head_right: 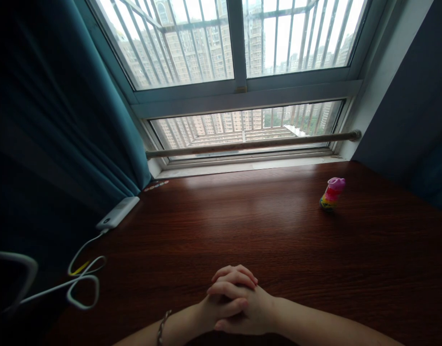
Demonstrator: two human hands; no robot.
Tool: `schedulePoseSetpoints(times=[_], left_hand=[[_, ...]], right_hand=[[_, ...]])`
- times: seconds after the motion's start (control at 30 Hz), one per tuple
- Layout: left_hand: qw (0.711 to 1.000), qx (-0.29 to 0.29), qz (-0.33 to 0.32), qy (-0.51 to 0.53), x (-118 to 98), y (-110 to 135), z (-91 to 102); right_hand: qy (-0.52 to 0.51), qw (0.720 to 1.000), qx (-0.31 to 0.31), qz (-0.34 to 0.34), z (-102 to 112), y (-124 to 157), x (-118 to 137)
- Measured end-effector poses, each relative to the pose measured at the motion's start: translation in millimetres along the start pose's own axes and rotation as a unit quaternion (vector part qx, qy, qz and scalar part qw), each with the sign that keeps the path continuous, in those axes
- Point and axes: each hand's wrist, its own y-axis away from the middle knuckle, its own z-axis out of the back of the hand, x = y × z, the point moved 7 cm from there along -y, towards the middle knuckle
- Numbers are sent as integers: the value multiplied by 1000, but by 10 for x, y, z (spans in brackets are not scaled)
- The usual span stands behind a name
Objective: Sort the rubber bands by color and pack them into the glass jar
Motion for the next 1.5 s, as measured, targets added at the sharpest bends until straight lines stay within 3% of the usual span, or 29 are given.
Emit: schedulePoseSetpoints(times=[0.27,0.7,1.03,1.5], left_hand=[[995,5,67,67,84,-5,-21],[999,-19,-34,-19,-104,-37,43],[996,-7,-35,82,-95,-37,41],[1000,-7,-13,-9,-36,-24,15]], right_hand=[[6,1000,-6,7,6,0,-3],[-8,1000,-16,13,26,-6,22],[-11,1000,-19,11,37,-20,20],[-4,1000,-16,7,47,-24,37]])
